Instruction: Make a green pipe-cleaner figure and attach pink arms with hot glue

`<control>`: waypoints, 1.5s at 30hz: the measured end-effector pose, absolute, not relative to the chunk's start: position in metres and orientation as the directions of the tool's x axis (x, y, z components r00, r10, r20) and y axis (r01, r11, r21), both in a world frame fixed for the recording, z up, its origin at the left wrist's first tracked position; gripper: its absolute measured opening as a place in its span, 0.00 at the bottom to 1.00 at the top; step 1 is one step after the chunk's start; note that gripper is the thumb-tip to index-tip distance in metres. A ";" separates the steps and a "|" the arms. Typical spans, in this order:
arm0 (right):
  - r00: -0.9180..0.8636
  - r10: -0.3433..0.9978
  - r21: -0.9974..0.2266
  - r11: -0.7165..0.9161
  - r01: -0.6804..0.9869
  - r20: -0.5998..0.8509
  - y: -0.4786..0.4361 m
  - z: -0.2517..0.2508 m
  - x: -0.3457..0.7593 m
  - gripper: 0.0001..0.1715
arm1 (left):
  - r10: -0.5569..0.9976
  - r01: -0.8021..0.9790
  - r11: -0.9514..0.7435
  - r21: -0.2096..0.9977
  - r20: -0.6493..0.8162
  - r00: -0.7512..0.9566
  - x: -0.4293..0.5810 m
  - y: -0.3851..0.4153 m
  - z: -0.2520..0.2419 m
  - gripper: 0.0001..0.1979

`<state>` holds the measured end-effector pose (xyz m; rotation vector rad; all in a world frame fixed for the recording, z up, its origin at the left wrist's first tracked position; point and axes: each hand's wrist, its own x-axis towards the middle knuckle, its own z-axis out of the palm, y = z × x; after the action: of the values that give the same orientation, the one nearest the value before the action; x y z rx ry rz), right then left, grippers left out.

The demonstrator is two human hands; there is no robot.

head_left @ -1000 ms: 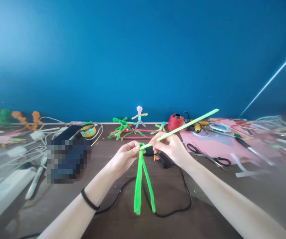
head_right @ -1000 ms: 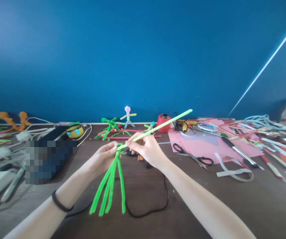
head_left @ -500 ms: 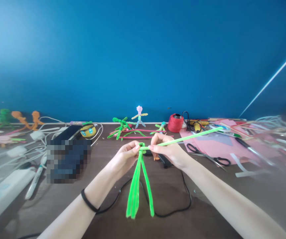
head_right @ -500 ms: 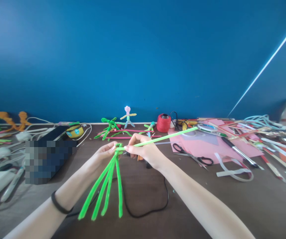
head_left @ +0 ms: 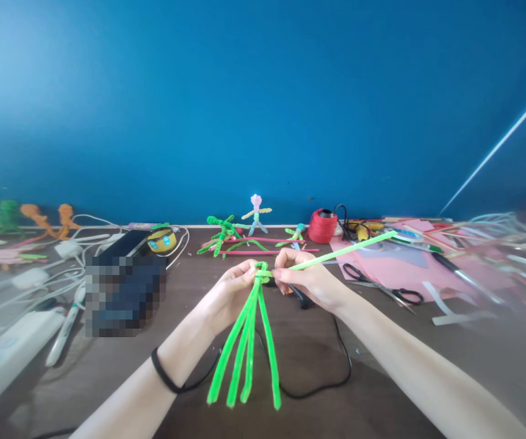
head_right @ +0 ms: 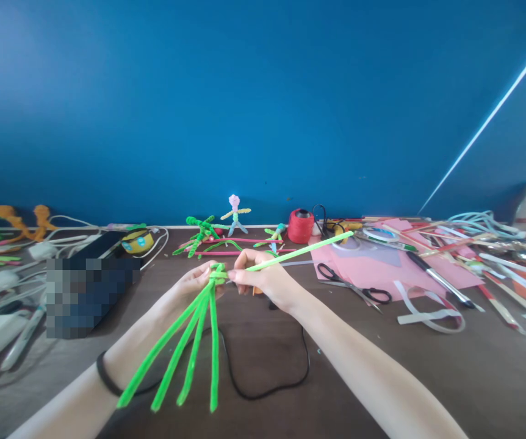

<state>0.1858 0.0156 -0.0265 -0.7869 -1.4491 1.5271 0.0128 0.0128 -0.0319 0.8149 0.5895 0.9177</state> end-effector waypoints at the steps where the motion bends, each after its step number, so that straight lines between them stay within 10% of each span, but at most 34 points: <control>1: -0.432 0.895 -0.985 0.039 -0.168 0.109 0.015 -0.027 0.185 0.13 | 0.862 -0.459 0.359 0.813 -0.100 0.497 0.013 0.013 -0.031 0.09; 14: -0.623 0.782 -0.911 -0.268 -0.313 -0.016 0.016 -0.031 0.182 0.08 | 0.839 -0.457 0.297 0.838 0.000 0.545 0.014 0.010 -0.027 0.10; 35: -0.574 0.819 -0.913 -0.216 -0.346 0.024 0.015 -0.032 0.181 0.09 | 0.753 -0.405 0.276 0.872 0.065 0.655 0.012 0.015 -0.036 0.07; 45: -0.419 0.907 -0.993 -0.009 -0.116 0.041 0.017 -0.030 0.184 0.09 | 0.957 0.017 -0.151 0.988 0.142 0.252 0.004 0.017 -0.013 0.06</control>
<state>0.1838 0.0170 -0.0302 -0.8717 -1.4350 1.5590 0.0040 0.0174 -0.0132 1.4521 0.9714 1.1058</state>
